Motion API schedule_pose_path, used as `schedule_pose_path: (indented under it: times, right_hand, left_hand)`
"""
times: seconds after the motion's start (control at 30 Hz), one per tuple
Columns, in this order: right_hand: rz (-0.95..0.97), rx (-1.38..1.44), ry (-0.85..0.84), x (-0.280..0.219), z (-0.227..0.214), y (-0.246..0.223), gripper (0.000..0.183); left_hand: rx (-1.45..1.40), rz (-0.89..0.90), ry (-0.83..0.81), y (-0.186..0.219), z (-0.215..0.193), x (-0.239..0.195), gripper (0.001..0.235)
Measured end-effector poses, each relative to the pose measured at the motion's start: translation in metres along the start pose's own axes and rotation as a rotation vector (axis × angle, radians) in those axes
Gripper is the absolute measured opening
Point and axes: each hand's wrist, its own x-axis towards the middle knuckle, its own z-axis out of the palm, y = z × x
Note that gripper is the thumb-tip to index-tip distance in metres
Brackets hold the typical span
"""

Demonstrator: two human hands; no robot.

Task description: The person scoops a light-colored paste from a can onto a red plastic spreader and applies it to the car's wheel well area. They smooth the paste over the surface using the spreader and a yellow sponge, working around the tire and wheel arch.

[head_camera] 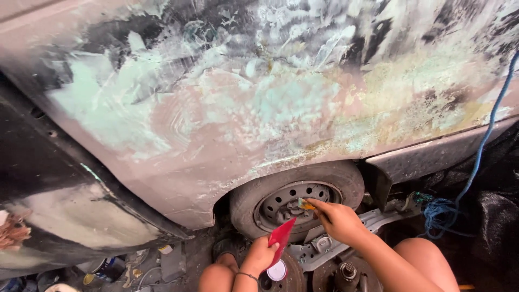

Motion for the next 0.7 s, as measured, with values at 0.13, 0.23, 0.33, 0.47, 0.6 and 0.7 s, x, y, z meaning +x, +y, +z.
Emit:
schedule_pose_path:
  times: [0.13,0.23,0.33,0.47,0.6,0.7]
  right_hand:
    - [0.025,-0.022,-0.020,-0.003,-0.002,-0.001,0.053]
    - [0.046,0.023,0.000,-0.006,-0.003,0.006,0.050]
    - [0.113,0.103,-0.028,-0.024,-0.019,-0.005,0.047]
    - [0.105,0.228,-0.008,-0.037,-0.019,-0.001,0.033]
    - [-0.023,0.431,0.065,-0.040,-0.007,-0.004,0.029]
    - [-0.124,0.536,0.168,-0.041,-0.001,-0.015,0.031]
  left_hand:
    - [-0.076,-0.022,0.077,-0.015,0.009,-0.006,0.027]
    - [-0.118,-0.010,0.191,-0.052,0.027,0.009,0.028]
    - [-0.222,-0.090,0.307,-0.060,0.032,-0.006,0.034]
    - [-0.684,-0.033,0.380,-0.035,0.026,-0.055,0.022]
    - [-0.980,-0.008,0.529,0.006,-0.002,-0.091,0.027]
    - [-1.154,0.147,0.626,0.027,-0.031,-0.100,0.033]
